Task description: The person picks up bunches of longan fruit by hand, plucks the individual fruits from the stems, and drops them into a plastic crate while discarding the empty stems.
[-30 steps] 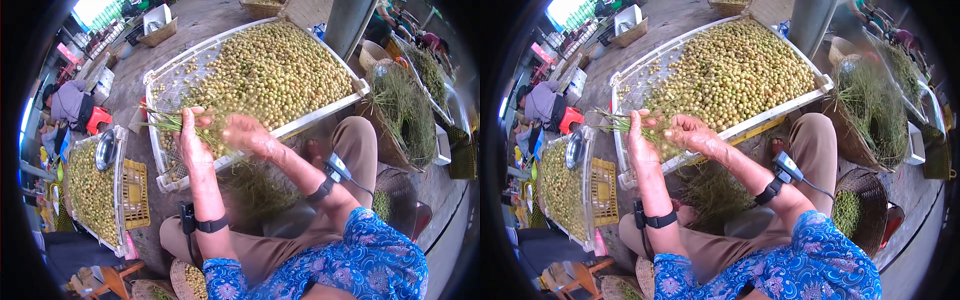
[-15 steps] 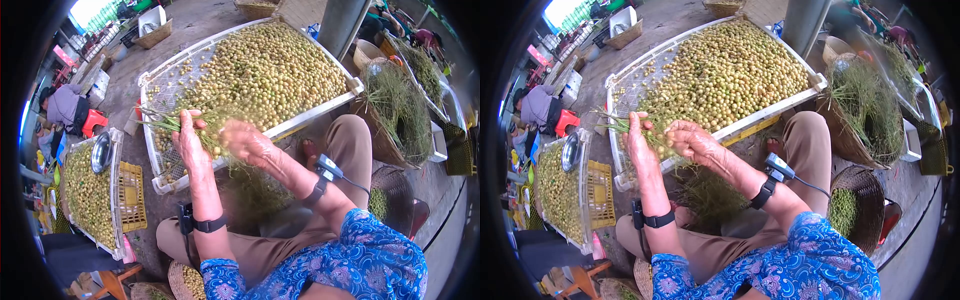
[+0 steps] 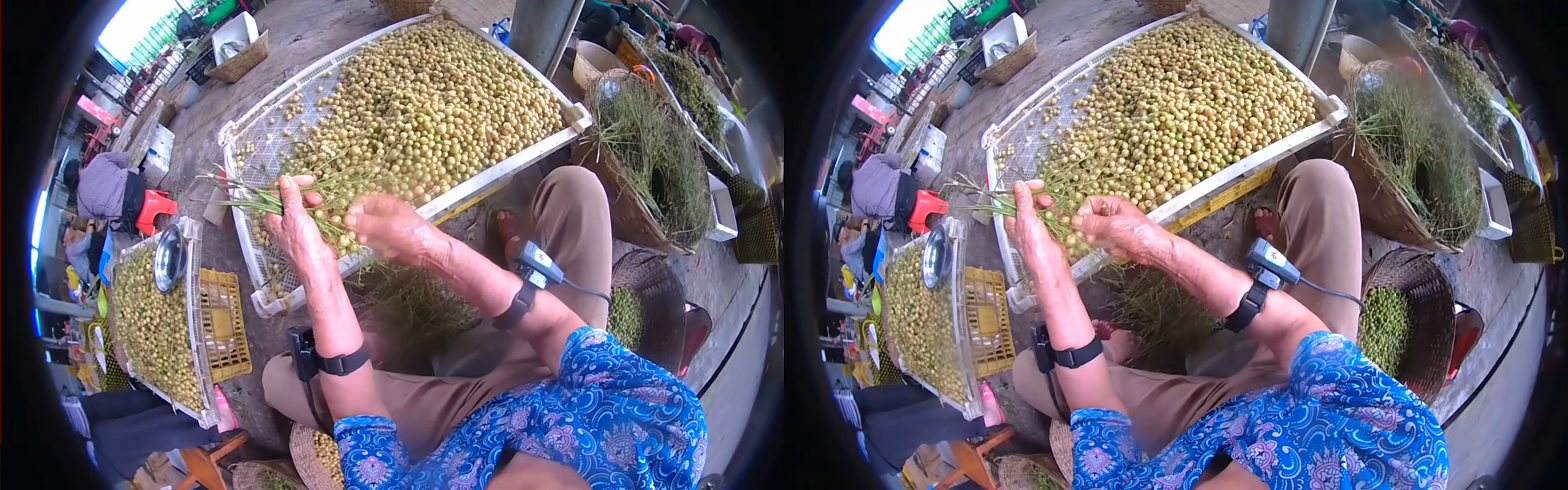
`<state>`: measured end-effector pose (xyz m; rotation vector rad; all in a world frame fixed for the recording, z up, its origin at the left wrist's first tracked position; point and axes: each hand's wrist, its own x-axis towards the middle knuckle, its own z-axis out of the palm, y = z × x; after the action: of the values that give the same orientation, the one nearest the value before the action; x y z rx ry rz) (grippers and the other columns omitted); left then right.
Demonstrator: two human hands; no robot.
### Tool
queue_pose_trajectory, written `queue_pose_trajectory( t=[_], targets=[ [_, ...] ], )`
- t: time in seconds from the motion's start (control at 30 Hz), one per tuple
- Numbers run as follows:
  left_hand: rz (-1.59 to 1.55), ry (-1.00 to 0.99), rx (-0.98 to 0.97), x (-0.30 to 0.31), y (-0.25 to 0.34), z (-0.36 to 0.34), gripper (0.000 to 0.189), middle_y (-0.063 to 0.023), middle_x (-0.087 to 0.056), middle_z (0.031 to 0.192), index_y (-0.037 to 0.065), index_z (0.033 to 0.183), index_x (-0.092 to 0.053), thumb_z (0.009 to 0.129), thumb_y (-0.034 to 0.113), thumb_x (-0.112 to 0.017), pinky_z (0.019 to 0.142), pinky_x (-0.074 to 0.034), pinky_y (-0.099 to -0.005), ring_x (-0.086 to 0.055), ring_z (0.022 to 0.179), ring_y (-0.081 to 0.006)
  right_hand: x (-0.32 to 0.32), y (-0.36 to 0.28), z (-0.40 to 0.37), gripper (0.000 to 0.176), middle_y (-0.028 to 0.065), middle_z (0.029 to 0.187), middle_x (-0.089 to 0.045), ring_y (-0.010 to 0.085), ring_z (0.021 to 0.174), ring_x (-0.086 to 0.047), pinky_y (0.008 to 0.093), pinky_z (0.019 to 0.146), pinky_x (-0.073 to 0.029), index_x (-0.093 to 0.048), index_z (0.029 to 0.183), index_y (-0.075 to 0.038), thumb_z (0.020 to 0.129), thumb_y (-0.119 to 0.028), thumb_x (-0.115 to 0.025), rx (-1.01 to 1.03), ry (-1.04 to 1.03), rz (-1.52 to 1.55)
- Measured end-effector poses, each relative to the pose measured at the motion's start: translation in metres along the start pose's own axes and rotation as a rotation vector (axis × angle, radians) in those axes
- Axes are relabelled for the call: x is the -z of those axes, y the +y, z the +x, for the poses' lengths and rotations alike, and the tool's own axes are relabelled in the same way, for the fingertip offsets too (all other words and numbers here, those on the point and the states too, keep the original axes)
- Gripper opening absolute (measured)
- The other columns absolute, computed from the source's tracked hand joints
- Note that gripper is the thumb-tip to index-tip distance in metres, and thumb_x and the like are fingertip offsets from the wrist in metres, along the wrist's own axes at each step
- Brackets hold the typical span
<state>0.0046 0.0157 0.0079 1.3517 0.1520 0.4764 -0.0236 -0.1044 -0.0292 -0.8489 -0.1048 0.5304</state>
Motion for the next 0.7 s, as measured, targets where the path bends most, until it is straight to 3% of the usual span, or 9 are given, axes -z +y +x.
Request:
queue_pose_trajectory(
  t=[0.07, 0.13, 0.17, 0.27, 0.4, 0.47, 0.6, 0.63, 0.7],
  targets=[
    [-0.005, 0.001, -0.012, 0.000, 0.001, 0.001, 0.026, 0.0007, -0.044, 0.058, 0.005, 0.076, -0.056, 0.085, 0.029, -0.050, 0.046, -0.035, -0.0208, -0.042, 0.056, -0.0074, 0.011, 0.003, 0.003, 0.014, -0.0037, 0.056, -0.044, 0.0012, 0.037, -0.028, 0.0172, 0.030, -0.015, -0.049, 0.077, -0.010, 0.082, -0.022, -0.055, 0.034, -0.051, -0.129],
    [-0.060, 0.063, 0.077, 0.000, 0.007, -0.001, 0.026, 0.0005, -0.045, 0.059, 0.005, 0.076, -0.056, 0.085, 0.028, -0.050, 0.045, -0.034, -0.0209, -0.042, 0.054, -0.0075, 0.013, 0.004, -0.002, 0.013, -0.0045, 0.054, -0.043, 0.0012, 0.036, -0.027, 0.0176, 0.030, -0.015, -0.049, 0.077, -0.010, 0.082, -0.020, -0.055, 0.014, -0.065, -0.047],
    [-0.063, 0.030, 0.068, 0.004, 0.008, 0.000, 0.027, 0.0005, -0.043, 0.061, 0.005, 0.079, -0.056, 0.084, 0.032, -0.051, 0.051, -0.034, -0.0215, -0.041, 0.057, -0.0088, 0.018, 0.010, -0.001, 0.013, -0.0045, 0.054, -0.043, 0.0013, 0.035, -0.027, 0.0176, 0.030, -0.015, -0.049, 0.077, -0.010, 0.082, -0.020, -0.055, 0.048, -0.053, 0.007],
    [-0.054, 0.029, 0.056, 0.004, 0.010, 0.000, 0.027, 0.0003, -0.042, 0.061, 0.005, 0.079, -0.055, 0.084, 0.031, -0.051, 0.050, -0.034, -0.0217, -0.041, 0.057, -0.0090, 0.016, 0.011, 0.000, 0.012, -0.0056, 0.055, -0.042, 0.0013, 0.037, -0.028, 0.0174, 0.031, -0.016, -0.050, 0.079, -0.010, 0.082, -0.021, -0.056, 0.112, -0.040, 0.025],
    [0.019, 0.037, 0.080, 0.000, 0.006, -0.002, 0.025, 0.0003, -0.044, 0.058, 0.005, 0.077, -0.056, 0.085, 0.028, -0.049, 0.049, -0.035, -0.0219, -0.041, 0.054, -0.0077, 0.008, 0.008, 0.002, 0.016, -0.0048, 0.066, -0.047, 0.0021, 0.049, -0.037, 0.0176, 0.039, -0.027, -0.051, 0.085, -0.007, 0.081, -0.021, -0.057, 0.022, -0.087, -0.181],
    [0.051, 0.027, 0.053, 0.001, -0.004, 0.003, 0.025, 0.0004, -0.044, 0.058, 0.006, 0.078, -0.056, 0.085, 0.029, -0.049, 0.051, -0.035, -0.0226, -0.041, 0.056, -0.0074, 0.014, 0.020, 0.011, 0.017, -0.0057, 0.066, -0.047, 0.0020, 0.052, -0.039, 0.0170, 0.042, -0.026, -0.051, 0.085, -0.008, 0.080, -0.022, -0.058, 0.185, -0.053, -0.295],
    [-0.007, 0.066, 0.059, 0.004, -0.001, 0.003, 0.026, 0.0008, -0.043, 0.060, 0.006, 0.078, -0.056, 0.085, 0.031, -0.050, 0.051, -0.034, -0.0227, -0.041, 0.056, -0.0084, 0.016, 0.001, -0.007, 0.011, -0.0048, 0.064, -0.048, 0.0016, 0.044, -0.035, 0.0168, 0.035, -0.021, -0.054, 0.082, -0.009, 0.078, -0.019, -0.058, 0.097, -0.055, -0.091],
    [-0.029, 0.086, 0.078, 0.005, 0.003, 0.003, 0.027, 0.0009, -0.043, 0.061, 0.006, 0.079, -0.055, 0.085, 0.032, -0.050, 0.050, -0.034, -0.0225, -0.041, 0.056, -0.0094, 0.025, 0.004, -0.006, 0.010, -0.0048, 0.055, -0.042, 0.0025, 0.039, -0.030, 0.0174, 0.032, -0.018, -0.052, 0.080, -0.007, 0.081, -0.017, -0.053, 0.104, -0.110, 0.017],
    [-0.062, 0.061, 0.119, 0.009, 0.012, 0.003, 0.027, 0.0010, -0.043, 0.061, 0.006, 0.079, -0.055, 0.085, 0.032, -0.050, 0.050, -0.034, -0.0223, -0.041, 0.056, -0.0091, 0.035, 0.007, -0.005, 0.013, -0.0032, 0.056, -0.044, 0.0027, 0.040, -0.031, 0.0168, 0.032, -0.019, -0.052, 0.082, -0.006, 0.082, -0.019, -0.051, 0.150, -0.179, 0.104]
  ],
)
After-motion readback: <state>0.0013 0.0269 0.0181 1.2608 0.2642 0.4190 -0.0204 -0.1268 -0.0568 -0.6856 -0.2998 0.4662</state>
